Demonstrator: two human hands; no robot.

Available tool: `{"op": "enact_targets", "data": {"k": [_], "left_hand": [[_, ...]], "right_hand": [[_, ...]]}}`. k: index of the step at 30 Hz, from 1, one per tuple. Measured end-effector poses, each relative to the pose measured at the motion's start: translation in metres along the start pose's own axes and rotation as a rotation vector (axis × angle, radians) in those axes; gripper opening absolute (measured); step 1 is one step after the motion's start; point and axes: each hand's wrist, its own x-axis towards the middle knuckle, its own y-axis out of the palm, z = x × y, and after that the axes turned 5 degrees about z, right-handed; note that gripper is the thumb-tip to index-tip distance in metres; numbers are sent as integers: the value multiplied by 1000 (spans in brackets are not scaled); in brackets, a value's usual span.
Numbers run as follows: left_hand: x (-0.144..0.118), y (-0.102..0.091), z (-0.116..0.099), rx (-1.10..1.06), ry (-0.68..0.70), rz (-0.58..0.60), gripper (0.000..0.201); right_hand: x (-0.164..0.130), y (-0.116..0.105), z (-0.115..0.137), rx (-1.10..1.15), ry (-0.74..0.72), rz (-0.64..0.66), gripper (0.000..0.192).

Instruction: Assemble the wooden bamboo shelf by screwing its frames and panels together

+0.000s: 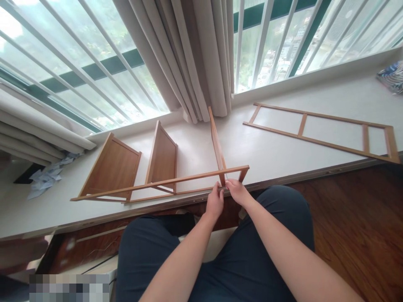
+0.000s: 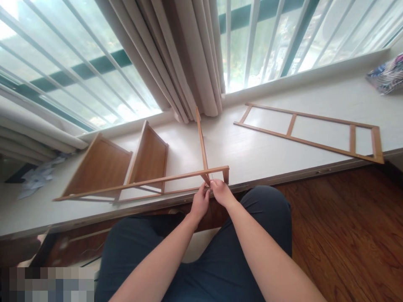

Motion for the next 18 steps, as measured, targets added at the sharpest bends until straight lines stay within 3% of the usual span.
{"op": "enact_targets", "data": {"k": [3,5,8,11,15,18], "left_hand": [[-25,-22,19,-29,-28,-33,45],[-44,-48,37,-58,-86,-82,41],[-70,-102,64,-47,-207,-306,42],[-78,-155,84,37,-262,-490,62],[-57,-197,90,135,-211,-442,87],[-35,-207,89,158,-102,-357,57]], "right_hand": [[-6,-4,5,-36,32,-42,31],[-11,-6,8,-65,34,-67,32],[-16,-8,9,-140,13,-83,30],[-17,-7,6,-218,25,-49,30],[-21,2,-1,-215,70,100,32],[-27,13,-9,-220,36,212,35]]}}
